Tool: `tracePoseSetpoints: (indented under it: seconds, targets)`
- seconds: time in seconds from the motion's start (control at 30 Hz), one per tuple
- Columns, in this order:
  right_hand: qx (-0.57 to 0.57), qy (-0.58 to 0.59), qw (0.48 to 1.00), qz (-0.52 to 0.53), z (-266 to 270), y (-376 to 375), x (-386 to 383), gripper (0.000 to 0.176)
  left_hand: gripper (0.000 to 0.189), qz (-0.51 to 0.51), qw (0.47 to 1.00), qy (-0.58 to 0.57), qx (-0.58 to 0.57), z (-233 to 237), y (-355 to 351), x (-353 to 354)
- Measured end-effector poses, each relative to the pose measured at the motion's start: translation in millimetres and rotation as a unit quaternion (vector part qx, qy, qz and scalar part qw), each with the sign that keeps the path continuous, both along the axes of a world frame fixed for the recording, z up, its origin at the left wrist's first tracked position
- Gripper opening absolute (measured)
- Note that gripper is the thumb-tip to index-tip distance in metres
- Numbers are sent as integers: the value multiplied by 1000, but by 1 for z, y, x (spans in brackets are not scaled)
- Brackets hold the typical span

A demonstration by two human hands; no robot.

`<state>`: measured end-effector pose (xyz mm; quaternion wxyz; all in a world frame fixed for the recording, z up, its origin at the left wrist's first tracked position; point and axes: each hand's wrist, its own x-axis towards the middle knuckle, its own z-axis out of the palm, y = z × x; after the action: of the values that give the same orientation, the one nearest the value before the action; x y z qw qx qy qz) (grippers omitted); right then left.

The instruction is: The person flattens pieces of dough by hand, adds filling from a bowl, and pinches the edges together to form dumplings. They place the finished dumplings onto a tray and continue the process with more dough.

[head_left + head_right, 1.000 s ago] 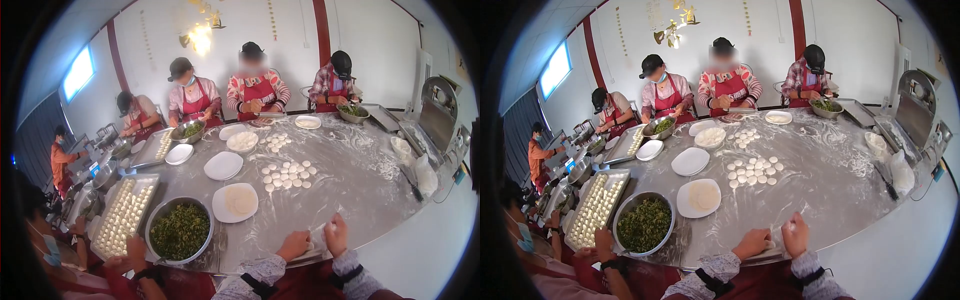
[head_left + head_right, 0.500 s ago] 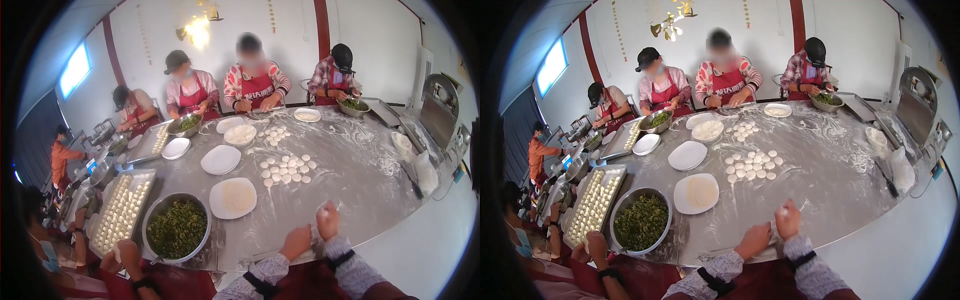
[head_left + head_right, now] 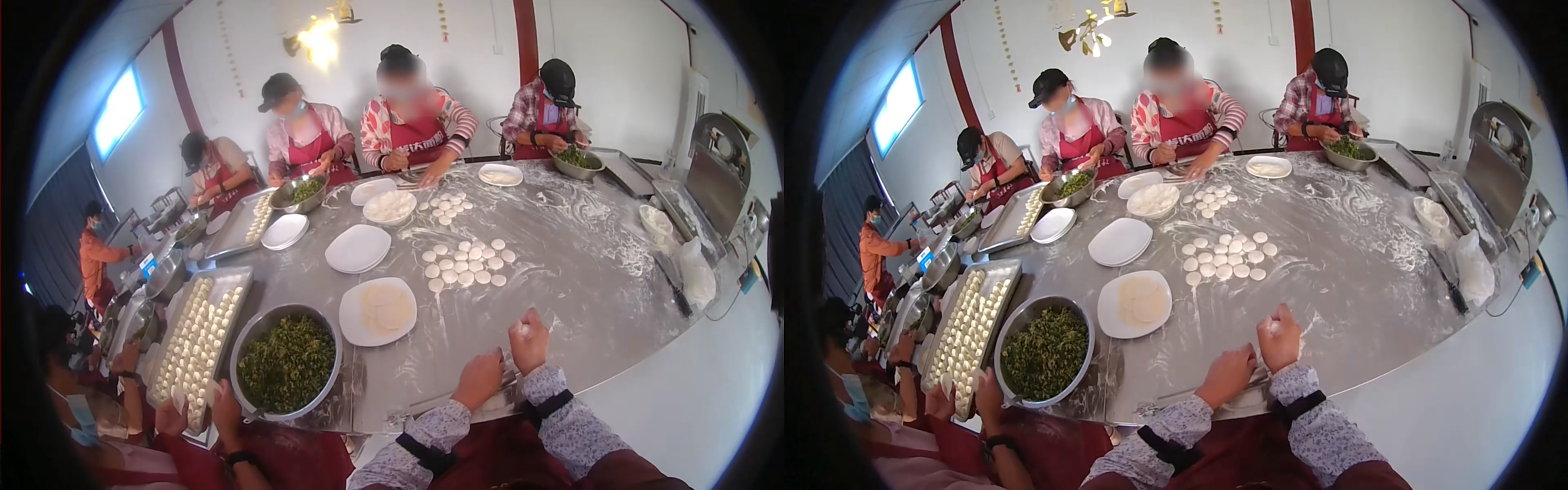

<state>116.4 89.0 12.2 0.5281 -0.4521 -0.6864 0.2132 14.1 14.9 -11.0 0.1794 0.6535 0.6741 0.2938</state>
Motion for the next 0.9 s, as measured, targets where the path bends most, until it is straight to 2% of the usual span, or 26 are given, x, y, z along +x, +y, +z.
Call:
tracePoseSetpoints:
  seconds: [0.1, 0.17, 0.23, 0.27, 0.3, 0.4, 0.53, 0.6, 0.67, 0.77, 0.9]
  targets:
    - [-16, 9, 1000, 12, 4, -22, 20, 11, 14, -35, 999, 3, 37, -3, -2, -8]
    - [-36, 22, 999, 25, 8, -26, 26, 11, 15, -78, 997, -13, -1, -1, -13, -15]
    - [9, 21, 1000, 21, 4, -33, 32, 12, 14, -62, 998, -34, -2, -9, -9, -15]
    - [-4, 19, 1000, 15, 1, -32, 27, 12, 13, -47, 997, -55, -1, -12, -10, -10]
    - [8, 9, 1000, 10, 3, -14, 11, 13, 12, -32, 999, -14, 9, -5, -8, -4]
    - [7, 5, 1000, 4, 1, 0, -3, 14, 12, 18, 999, -2, 31, 0, 5, 2]
    - [-37, 24, 999, 23, 4, -24, 24, 13, 13, -24, 998, 44, 28, -5, -4, -12]
    - [-21, 35, 999, 29, 9, -30, 28, 13, 13, -50, 998, -44, -22, 4, -16, -17]
    - [-23, 40, 999, 24, 3, -34, 30, 12, 13, -49, 997, -52, -42, 5, -22, -9]
    - [29, -2, 1000, 13, 3, -2, -2, 11, 13, -2, 1000, 13, 8, 7, -3, 4]
    - [-15, 19, 1000, 12, 3, -9, 7, 11, 13, -18, 998, 45, 48, -2, 3, -2]
